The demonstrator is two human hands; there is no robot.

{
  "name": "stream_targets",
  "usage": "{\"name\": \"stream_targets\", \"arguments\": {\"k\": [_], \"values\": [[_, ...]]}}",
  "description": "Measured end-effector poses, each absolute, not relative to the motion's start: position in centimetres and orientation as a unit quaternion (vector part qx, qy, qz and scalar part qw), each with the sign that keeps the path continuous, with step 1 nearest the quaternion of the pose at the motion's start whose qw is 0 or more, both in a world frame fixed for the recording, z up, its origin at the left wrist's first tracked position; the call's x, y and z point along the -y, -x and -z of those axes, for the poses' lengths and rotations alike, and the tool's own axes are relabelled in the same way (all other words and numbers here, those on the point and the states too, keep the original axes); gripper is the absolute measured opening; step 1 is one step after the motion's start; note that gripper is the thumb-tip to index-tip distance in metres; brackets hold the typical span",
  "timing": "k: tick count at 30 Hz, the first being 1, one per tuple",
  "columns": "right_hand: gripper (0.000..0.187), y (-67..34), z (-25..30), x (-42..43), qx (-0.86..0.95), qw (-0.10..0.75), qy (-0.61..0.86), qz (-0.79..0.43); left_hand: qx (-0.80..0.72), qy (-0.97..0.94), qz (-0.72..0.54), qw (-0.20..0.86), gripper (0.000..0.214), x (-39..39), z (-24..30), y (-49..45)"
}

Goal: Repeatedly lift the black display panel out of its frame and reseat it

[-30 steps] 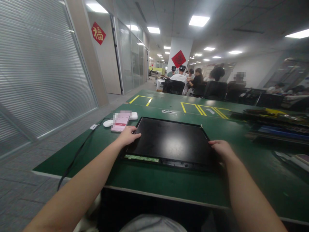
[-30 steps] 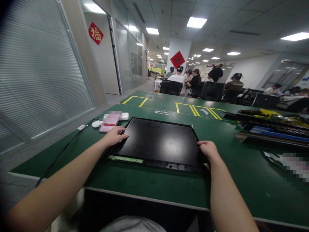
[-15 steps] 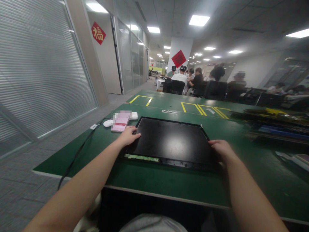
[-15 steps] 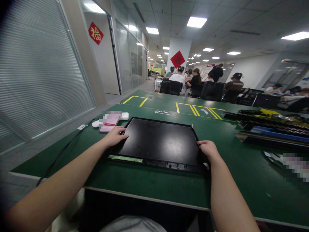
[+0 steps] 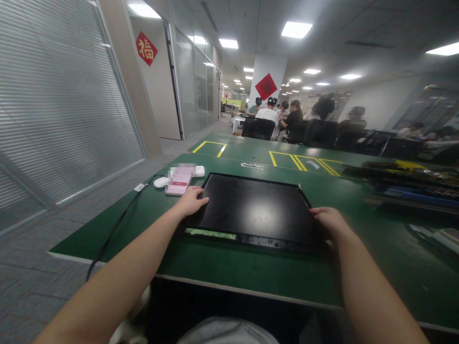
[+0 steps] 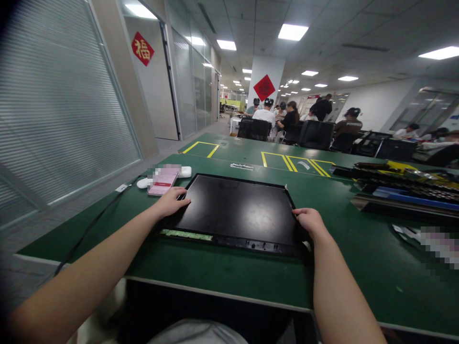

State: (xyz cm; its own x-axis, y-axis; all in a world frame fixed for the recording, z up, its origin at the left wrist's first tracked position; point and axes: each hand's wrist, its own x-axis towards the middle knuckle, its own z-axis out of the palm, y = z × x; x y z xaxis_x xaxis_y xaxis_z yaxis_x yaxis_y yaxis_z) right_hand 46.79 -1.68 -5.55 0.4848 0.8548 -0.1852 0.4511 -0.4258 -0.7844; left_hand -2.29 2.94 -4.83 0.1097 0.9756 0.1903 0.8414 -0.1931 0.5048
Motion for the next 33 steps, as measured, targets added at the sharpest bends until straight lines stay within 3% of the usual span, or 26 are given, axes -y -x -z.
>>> {"name": "stream_targets", "arguments": {"k": [18, 26, 33], "values": [[0.042, -47.0, 6.1, 1.5, 0.427, 0.335, 0.801, -0.252, -0.627, -0.728, -0.24, 0.138, 0.061, -2.1, 4.2, 1.5], [0.039, -46.9, 5.9, 1.6, 0.46, 0.303, 0.807, -0.212, -0.533, -0.818, -0.187, 0.111, 0.073, -0.6, 2.5, 2.0], [0.033, -46.5, 5.4, 1.9, 0.463, 0.298, 0.807, -0.215, -0.43, -0.869, -0.159, 0.186, 0.076, 0.7, 1.0, 1.9]]}}
